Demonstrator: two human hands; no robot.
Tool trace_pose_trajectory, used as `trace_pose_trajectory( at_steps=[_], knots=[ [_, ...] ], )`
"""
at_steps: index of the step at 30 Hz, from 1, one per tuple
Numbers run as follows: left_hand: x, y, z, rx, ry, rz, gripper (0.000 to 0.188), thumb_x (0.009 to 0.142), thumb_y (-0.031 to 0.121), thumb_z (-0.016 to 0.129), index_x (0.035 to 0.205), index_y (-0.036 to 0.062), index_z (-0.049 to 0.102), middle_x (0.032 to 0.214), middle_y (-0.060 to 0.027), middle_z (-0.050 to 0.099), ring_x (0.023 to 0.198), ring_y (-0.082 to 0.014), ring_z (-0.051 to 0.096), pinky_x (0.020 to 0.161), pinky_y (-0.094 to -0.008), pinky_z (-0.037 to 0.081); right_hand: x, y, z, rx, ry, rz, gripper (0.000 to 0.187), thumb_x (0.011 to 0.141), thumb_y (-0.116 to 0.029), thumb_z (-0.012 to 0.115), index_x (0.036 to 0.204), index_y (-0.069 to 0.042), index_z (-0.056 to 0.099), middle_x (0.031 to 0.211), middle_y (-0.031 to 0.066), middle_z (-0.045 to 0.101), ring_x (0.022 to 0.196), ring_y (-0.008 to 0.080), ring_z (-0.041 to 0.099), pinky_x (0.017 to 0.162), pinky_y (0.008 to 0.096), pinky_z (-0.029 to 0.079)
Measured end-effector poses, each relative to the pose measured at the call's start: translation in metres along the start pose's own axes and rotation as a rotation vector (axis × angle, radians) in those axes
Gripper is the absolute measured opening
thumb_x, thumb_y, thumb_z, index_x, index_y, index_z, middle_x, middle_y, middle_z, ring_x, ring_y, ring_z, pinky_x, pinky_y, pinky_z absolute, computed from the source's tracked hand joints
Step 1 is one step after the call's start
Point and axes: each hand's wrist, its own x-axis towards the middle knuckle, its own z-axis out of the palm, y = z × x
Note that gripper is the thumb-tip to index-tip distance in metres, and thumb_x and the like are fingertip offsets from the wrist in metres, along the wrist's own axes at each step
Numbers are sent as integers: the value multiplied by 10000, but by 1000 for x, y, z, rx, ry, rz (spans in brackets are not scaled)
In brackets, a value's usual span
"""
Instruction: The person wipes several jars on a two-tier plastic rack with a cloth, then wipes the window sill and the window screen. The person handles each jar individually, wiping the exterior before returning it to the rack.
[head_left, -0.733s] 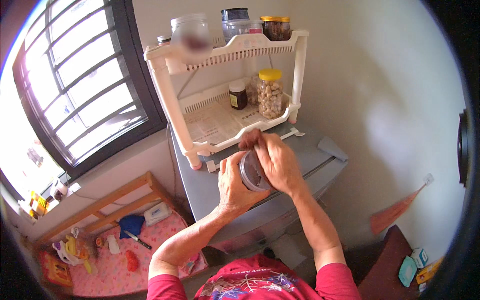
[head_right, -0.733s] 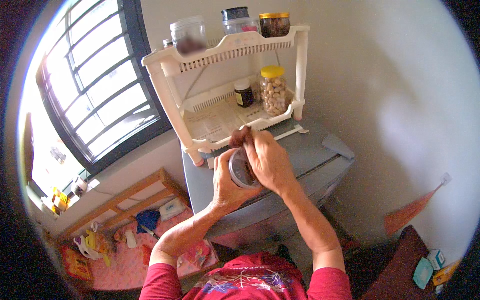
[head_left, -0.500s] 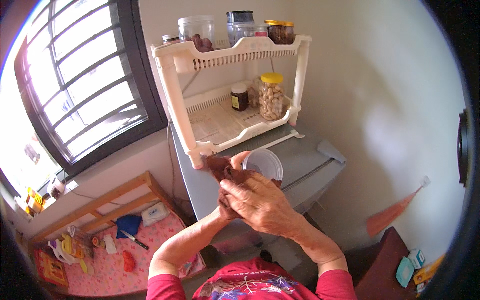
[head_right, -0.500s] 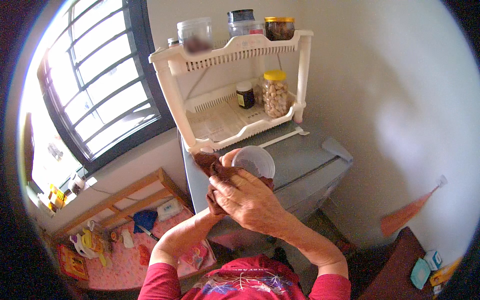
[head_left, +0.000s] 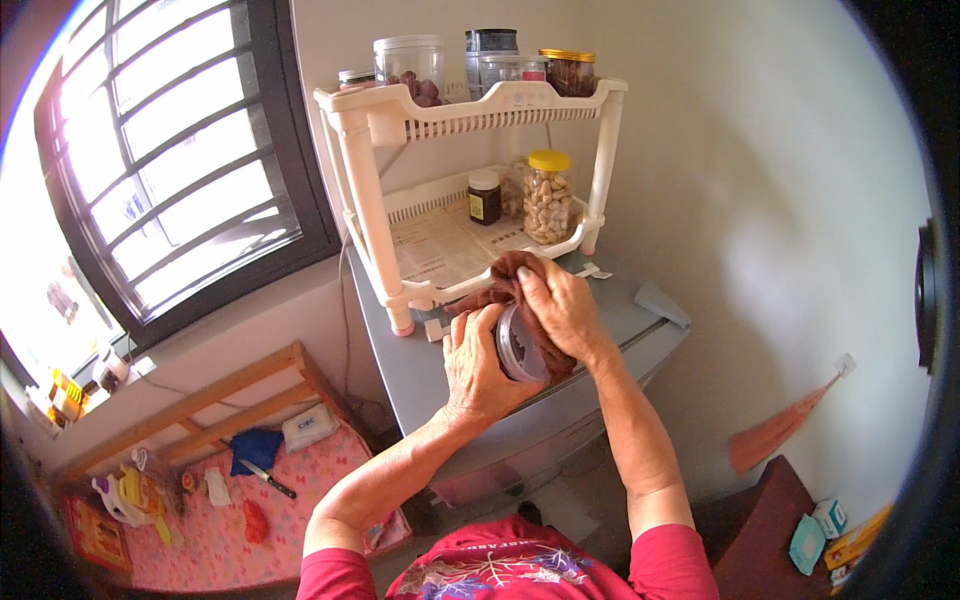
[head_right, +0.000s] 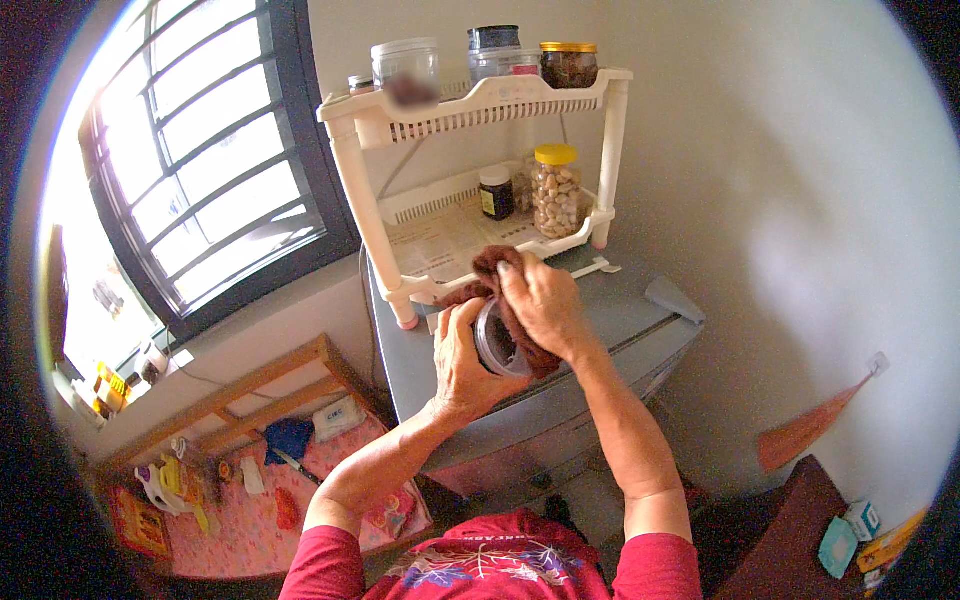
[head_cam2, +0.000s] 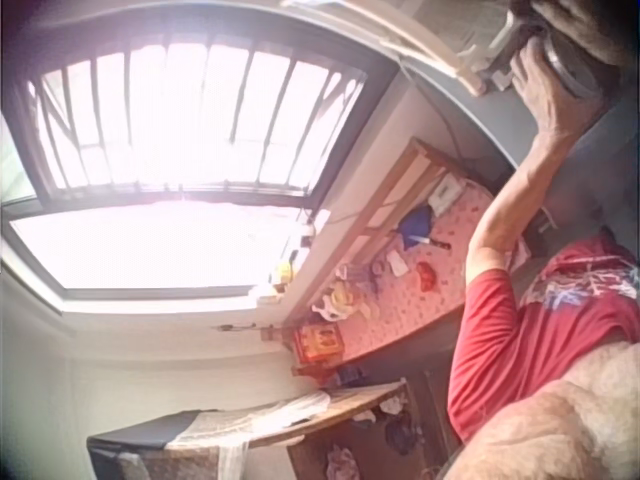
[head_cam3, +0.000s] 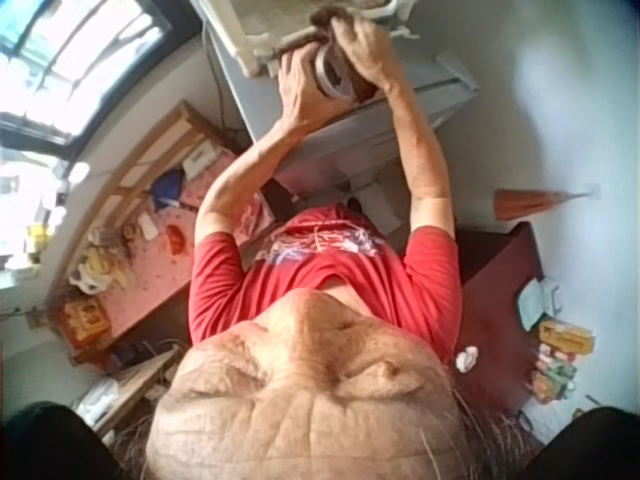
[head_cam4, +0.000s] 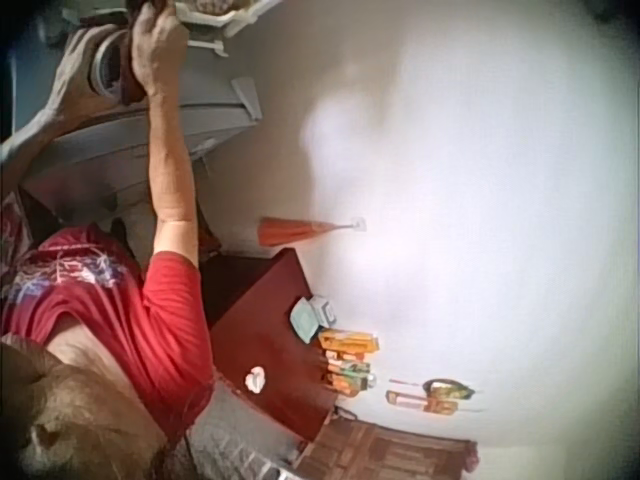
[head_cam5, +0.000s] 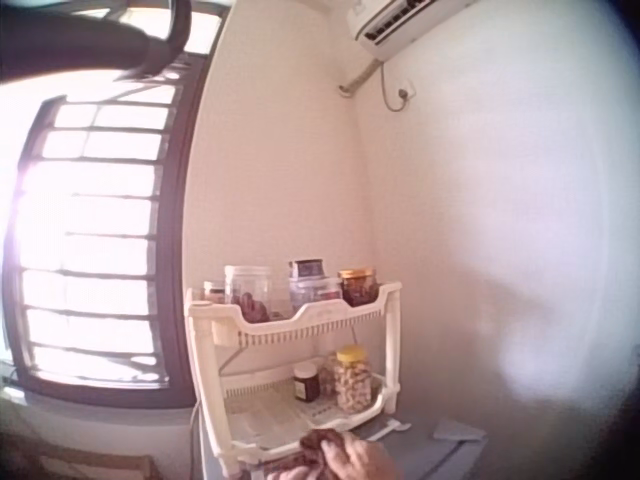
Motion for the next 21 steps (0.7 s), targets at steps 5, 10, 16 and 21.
trace_pose_trajectory(
  at_steps=[5,10,16,21],
  knots=[
    [2,4,-1,68,-51,-50,1001,474,308,853,1302,58,348,1210,-138,494,1165,-321,432,930,-466,330,-24,7,3,161,133,62,336,949,-273,458,1119,-3,562,952,163,645,881,246,620,779,325,473],
    [6,7,-6,268,-66,82,693,693,348,695,1283,97,431,1214,-78,483,1122,-282,454,870,-453,368,-47,-42,6,-224,171,-492,362,744,-171,664,1059,-29,556,1121,166,522,1086,362,497,960,436,384],
    [2,12,-8,166,22,133,855,647,384,740,1324,15,371,1181,-115,502,1116,-286,465,898,-453,349,-44,-49,1,-237,225,-396,241,731,-152,636,930,-36,565,991,160,553,898,371,541,844,442,423],
    [-3,5,-6,-261,99,139,1022,422,243,918,1261,43,369,1178,-177,495,1113,-327,496,904,-419,417,-18,-24,-22,537,-33,61,280,900,-209,510,1069,-7,604,986,93,650,921,168,591,829,311,464]
  ],
)
